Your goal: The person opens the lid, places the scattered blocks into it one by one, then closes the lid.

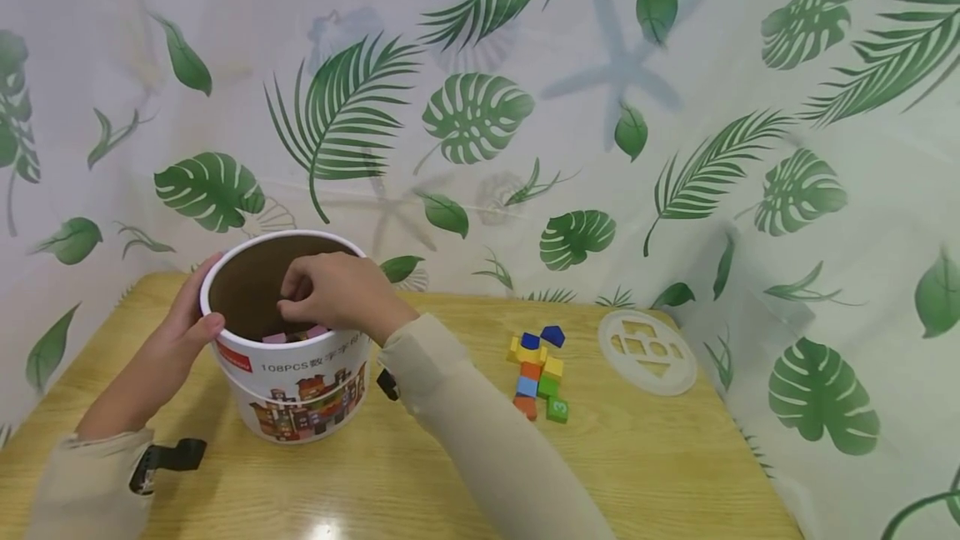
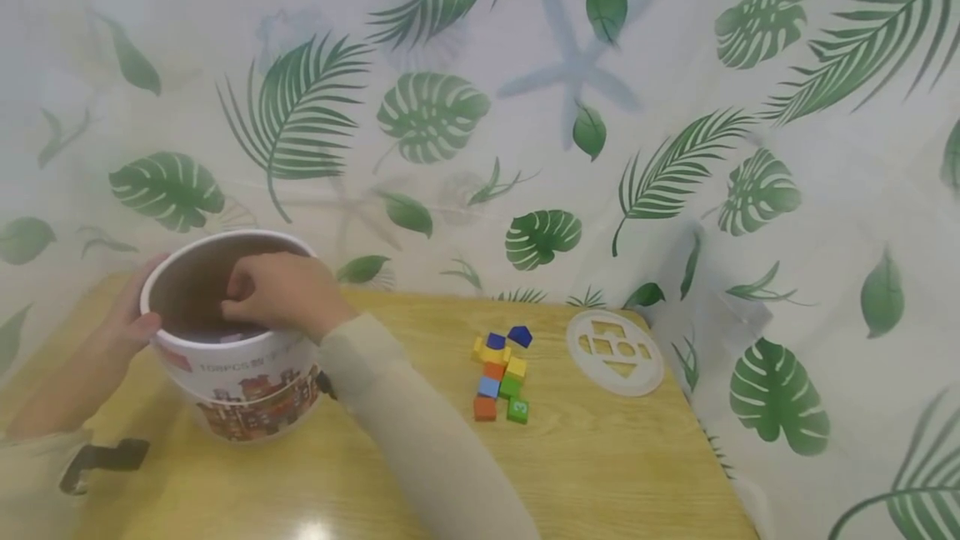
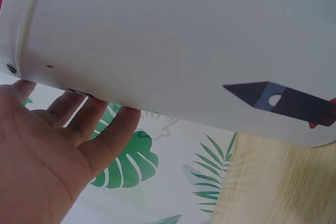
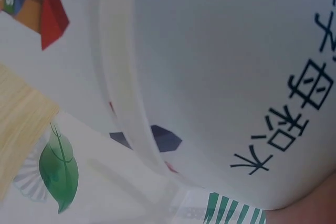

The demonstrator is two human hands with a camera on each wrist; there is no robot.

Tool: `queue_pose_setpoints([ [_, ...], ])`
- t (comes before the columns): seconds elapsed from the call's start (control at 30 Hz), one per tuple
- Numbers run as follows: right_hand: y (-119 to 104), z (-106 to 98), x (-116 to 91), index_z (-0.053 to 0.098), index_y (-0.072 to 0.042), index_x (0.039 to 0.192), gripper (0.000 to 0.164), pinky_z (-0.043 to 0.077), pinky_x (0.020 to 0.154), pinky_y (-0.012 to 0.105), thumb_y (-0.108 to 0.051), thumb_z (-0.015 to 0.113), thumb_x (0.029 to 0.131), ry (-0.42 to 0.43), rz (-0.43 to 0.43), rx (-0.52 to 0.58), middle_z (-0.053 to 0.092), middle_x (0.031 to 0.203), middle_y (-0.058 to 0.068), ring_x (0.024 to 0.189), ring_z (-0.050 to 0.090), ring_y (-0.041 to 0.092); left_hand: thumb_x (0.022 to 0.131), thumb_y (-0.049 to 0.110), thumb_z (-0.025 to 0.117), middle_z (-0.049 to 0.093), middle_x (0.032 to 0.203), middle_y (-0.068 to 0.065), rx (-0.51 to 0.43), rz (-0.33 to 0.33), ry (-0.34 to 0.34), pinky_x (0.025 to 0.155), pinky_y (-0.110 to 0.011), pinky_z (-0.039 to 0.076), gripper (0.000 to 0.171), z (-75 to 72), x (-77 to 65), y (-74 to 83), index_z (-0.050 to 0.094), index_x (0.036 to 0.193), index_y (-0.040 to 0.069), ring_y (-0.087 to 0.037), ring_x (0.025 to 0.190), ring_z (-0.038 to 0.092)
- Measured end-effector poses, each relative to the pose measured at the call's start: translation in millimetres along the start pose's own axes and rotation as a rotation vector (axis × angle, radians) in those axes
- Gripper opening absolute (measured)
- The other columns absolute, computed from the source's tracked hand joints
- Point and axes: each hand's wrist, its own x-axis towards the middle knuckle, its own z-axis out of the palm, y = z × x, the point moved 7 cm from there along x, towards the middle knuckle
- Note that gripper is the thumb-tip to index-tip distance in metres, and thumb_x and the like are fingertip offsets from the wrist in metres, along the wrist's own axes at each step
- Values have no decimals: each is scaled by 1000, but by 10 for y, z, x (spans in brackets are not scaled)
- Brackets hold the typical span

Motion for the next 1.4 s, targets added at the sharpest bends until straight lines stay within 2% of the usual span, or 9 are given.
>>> queue_pose_setpoints([
  [0.2,-10,-6,-17,71,-30,101,16,47,82,21,-45,72,95,17,-9,21,67,91,-24,86,59,-7,110,28,42,15,167,-10,24,9,5,106,-80,27,69,1,-14,24,3,165,40,-34,142,25],
  [0.4,-2,-8,-22,73,-30,109,21,48,88,23,-46,73,95,18,9,38,70,100,-23,94,61,-6,110,26,42,15,166,-11,25,16,6,104,-82,27,69,11,-24,53,3,165,40,-36,142,25],
  [0.53,6,-12,-33,73,-29,113,25,48,90,21,-45,73,95,40,-4,98,71,105,-22,97,61,-7,110,25,42,16,166,-11,39,15,10,105,-79,30,70,-3,-33,41,3,166,39,-34,141,27],
  [0.7,37,-79,-109,74,-20,117,26,48,86,15,-35,75,95,130,-109,295,72,106,-13,94,62,-6,109,24,43,17,166,-12,33,13,9,106,-77,32,70,-9,-19,33,4,166,39,-33,140,28],
  [0.9,224,-204,-320,71,-5,123,32,51,93,20,-19,78,94,197,-288,501,71,119,2,105,65,12,109,24,44,18,166,-11,56,21,20,105,-75,34,71,-31,0,18,4,166,37,-38,141,28],
  [1.07,779,-400,-604,70,2,120,28,55,95,30,-8,75,94,377,-338,588,68,120,12,109,65,25,109,24,45,19,165,-11,87,21,31,106,-54,42,72,-48,-14,12,4,166,38,-35,140,28],
  [1.17,1276,-485,-824,69,0,120,25,57,94,37,-6,73,96,425,-271,580,68,120,15,109,66,25,108,23,45,20,165,-10,85,27,29,106,-49,42,72,-41,-22,30,5,166,38,-33,140,28],
  [1.33,2208,-453,-1254,68,-7,125,27,56,96,43,-14,71,99,387,-16,468,67,122,15,110,65,27,108,25,45,19,166,-10,54,30,27,105,-76,33,72,-14,-13,53,5,166,37,-36,142,27],
  [1.4,2554,-384,-1436,68,-8,126,28,55,95,45,-17,71,99,359,98,414,67,122,15,110,64,28,108,25,45,19,166,-10,49,31,27,104,-79,32,71,-8,-8,51,5,166,37,-36,142,26],
])
